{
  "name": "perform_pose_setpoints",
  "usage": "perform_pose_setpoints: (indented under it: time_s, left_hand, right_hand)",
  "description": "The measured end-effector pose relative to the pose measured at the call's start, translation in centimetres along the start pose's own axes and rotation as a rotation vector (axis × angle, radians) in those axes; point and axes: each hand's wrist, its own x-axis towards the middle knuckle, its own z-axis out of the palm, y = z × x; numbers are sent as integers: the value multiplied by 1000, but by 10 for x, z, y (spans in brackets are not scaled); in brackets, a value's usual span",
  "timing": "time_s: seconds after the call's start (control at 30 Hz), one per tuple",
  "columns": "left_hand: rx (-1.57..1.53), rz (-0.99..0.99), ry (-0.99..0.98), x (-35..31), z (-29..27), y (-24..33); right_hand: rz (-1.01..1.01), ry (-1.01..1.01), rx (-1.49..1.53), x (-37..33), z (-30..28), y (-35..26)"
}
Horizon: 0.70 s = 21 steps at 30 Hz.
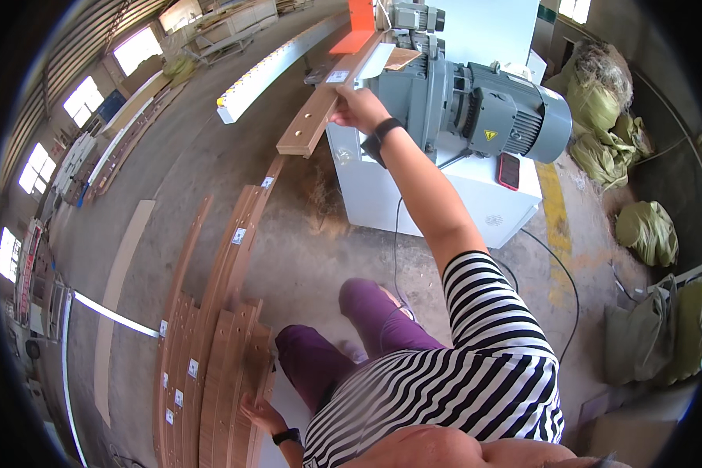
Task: Operating a wood processing machine by feeding wooden boards through it and inspecting them in a manufacturing setting.
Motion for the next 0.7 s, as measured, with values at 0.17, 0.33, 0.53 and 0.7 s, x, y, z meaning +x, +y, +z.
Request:
perform_pose_setpoints:
  time_s: [0.17, 0.33, 0.53, 0.7]
  left_hand:
    - [-293, -94, -125, 17, 13, 44]
    - [-483, 219, -270, 50, 15, 112]
    - [-882, 303, -536, 69, 7, 229]
    - [-1085, 344, -692, 84, 0, 283]
  right_hand:
    - [137, -249, 35, -22, 0, 1]
    - [225, -223, 54, -61, 30, 9]
    - [211, -286, 81, -90, 45, 25]
    - [279, -441, 60, -135, 75, 27]
